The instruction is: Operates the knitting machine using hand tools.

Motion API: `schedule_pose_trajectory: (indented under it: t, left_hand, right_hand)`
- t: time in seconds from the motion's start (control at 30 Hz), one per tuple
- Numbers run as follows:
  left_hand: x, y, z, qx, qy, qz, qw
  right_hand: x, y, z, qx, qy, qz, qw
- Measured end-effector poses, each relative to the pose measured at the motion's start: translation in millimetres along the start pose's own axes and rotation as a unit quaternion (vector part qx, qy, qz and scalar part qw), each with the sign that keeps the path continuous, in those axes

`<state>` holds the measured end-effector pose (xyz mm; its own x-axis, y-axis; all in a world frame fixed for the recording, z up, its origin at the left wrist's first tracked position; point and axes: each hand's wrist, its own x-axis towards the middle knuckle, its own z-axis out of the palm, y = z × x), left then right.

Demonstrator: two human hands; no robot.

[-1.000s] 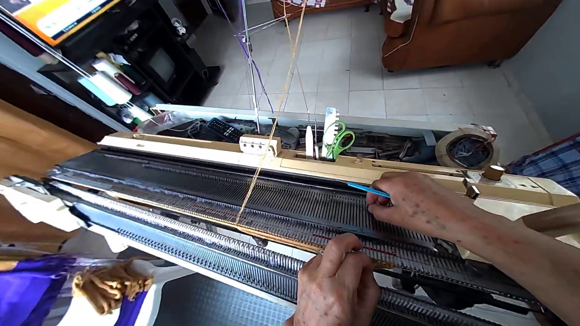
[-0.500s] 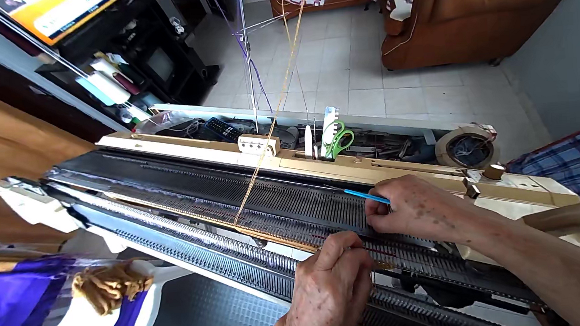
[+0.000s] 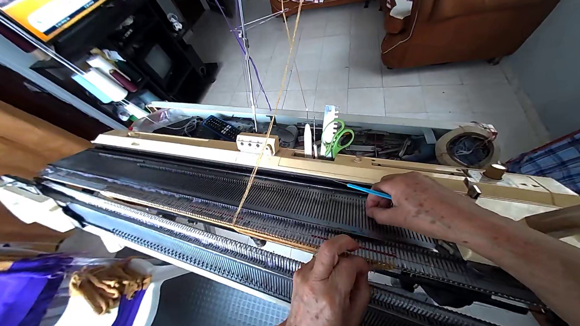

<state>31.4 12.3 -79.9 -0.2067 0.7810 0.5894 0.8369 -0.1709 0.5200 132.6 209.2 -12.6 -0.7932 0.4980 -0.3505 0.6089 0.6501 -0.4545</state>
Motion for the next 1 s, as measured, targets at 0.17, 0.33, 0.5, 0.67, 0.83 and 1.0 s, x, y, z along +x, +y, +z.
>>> schedule_pose_trajectory:
  t: [0.17, 0.33, 0.5, 0.67, 0.83, 1.0]
  left_hand:
    - [-1.8, 0.1, 0.3, 0.021, 0.003, 0.003, 1.000]
    - [-2.9, 0.3, 2.4, 0.031, 0.014, 0.005, 0.999]
    - [-10.3, -1.1, 1.0, 0.050, 0.036, -0.006, 0.998]
    - [-22.7, -6.4, -0.5, 0.141, 0.084, -0.005, 0.986]
    - [-20.0, -4.3, 3.6, 0.194, 0.092, -0.026, 0.976]
    - [-14.3, 2.8, 3.6, 0.209, 0.073, -0.034, 0.975]
  right_hand:
    - [-0.3, 1.7, 1.7, -0.007, 0.012, -0.009, 1.000]
    - [0.0, 1.9, 4.8, -0.016, 0.035, -0.008, 0.999]
    - [-1.2, 2.8, 7.7, -0.020, 0.068, -0.002, 0.997]
    - [-2.4, 0.2, 10.7, -0.048, 0.085, 0.006, 0.995]
    - [-1.4, -0.5, 11.9, -0.065, 0.092, 0.003, 0.994]
    - [-0.3, 4.9, 4.2, -0.024, 0.038, 0.027, 0.999]
